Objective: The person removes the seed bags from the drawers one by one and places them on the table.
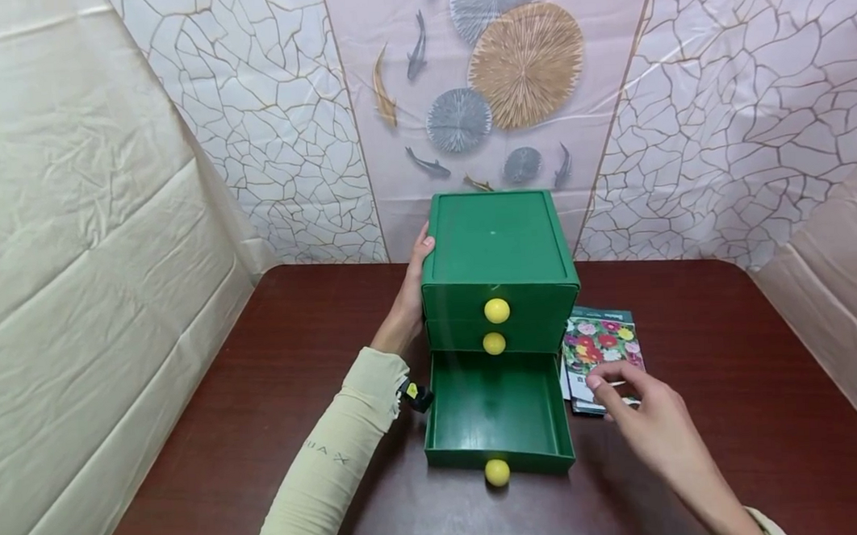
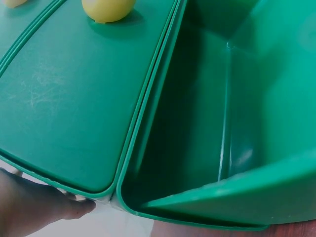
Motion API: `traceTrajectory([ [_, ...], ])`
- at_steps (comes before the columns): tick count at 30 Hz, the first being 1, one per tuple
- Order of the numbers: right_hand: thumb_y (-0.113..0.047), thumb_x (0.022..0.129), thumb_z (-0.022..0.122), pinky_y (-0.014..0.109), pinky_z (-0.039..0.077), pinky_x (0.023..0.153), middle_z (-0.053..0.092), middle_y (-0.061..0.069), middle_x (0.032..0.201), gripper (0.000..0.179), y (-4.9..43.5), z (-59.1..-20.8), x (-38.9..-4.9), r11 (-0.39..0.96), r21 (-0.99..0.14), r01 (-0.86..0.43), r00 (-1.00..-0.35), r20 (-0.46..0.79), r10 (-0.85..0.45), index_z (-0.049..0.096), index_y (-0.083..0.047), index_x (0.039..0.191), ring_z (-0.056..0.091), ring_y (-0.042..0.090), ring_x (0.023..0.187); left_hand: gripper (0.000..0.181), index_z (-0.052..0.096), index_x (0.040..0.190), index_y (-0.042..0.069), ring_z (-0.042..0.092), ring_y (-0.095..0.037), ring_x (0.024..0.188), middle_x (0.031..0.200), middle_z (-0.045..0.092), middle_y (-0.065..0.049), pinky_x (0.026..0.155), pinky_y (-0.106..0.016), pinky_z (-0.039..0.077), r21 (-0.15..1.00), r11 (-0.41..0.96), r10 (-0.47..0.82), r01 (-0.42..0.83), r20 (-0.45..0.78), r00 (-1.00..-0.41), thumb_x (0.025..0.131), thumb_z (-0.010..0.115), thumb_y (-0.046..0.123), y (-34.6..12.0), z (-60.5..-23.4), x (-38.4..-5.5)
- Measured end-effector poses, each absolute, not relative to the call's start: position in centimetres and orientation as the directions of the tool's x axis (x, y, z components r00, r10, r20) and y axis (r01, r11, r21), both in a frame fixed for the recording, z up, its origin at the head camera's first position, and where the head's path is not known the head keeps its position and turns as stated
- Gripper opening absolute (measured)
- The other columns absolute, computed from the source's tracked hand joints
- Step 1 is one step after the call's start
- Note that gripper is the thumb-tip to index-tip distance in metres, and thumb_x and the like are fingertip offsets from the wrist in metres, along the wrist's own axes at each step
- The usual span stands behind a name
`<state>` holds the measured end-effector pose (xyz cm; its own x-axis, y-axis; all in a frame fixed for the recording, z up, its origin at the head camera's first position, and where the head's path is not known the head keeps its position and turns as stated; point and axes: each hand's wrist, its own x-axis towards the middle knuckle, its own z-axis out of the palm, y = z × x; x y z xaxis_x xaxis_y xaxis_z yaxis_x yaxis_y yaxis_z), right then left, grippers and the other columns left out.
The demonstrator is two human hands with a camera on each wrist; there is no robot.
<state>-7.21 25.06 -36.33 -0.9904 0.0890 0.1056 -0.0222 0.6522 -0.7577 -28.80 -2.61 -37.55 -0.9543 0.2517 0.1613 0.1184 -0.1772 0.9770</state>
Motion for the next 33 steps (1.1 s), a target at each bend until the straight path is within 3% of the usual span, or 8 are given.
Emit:
traceTrajectory([
  [9, -0.028, 0.103, 0.070, 0.026, 0.056, 0.071, 0.074, 0.008, 0.107, 0.026, 22.6, -36.7, -6.0, 0.591, -0.801, 0.094, -0.995, -0.058, 0.080, 0.072, -0.009, 0.120, 0.071, 0.019, 0.088, 0.080, 0.012, 0.171, 0.035, 0.019, -0.025, 0.157, 0.175, 0.014, 0.004, 0.123, -0.058, 0.019, 0.975, -0.192, 0.249, 0.108, 0.155, -0.956, 0.100, 0.036, 0.062, -2.6, -37.6, -28.7],
  [19, -0.020, 0.098, 0.077, 0.025, 0.054, 0.073, 0.070, -0.009, 0.091, 0.008, 20.1, -37.9, -4.6, 0.607, -0.795, -0.022, -1.000, 0.024, -0.005, 0.074, -0.017, 0.104, 0.063, 0.003, 0.082, 0.081, 0.016, 0.170, 0.038, 0.019, -0.023, 0.157, 0.175, 0.016, 0.004, 0.124, -0.058, 0.019, 0.974, -0.199, 0.245, 0.105, 0.153, -0.957, 0.097, 0.040, 0.065, -2.5, -37.6, -28.7],
  [33, -0.016, 0.093, 0.081, 0.025, 0.050, 0.065, 0.060, -0.018, 0.092, 0.016, 16.9, -39.2, -2.9, 0.682, -0.726, -0.089, -0.996, 0.063, -0.063, 0.071, -0.026, 0.100, 0.056, -0.004, 0.075, 0.083, 0.014, 0.171, 0.036, 0.019, -0.025, 0.157, 0.175, 0.015, 0.004, 0.124, -0.059, 0.018, 0.975, -0.195, 0.249, 0.108, 0.156, -0.956, 0.097, 0.039, 0.064, -2.6, -37.6, -28.8],
])
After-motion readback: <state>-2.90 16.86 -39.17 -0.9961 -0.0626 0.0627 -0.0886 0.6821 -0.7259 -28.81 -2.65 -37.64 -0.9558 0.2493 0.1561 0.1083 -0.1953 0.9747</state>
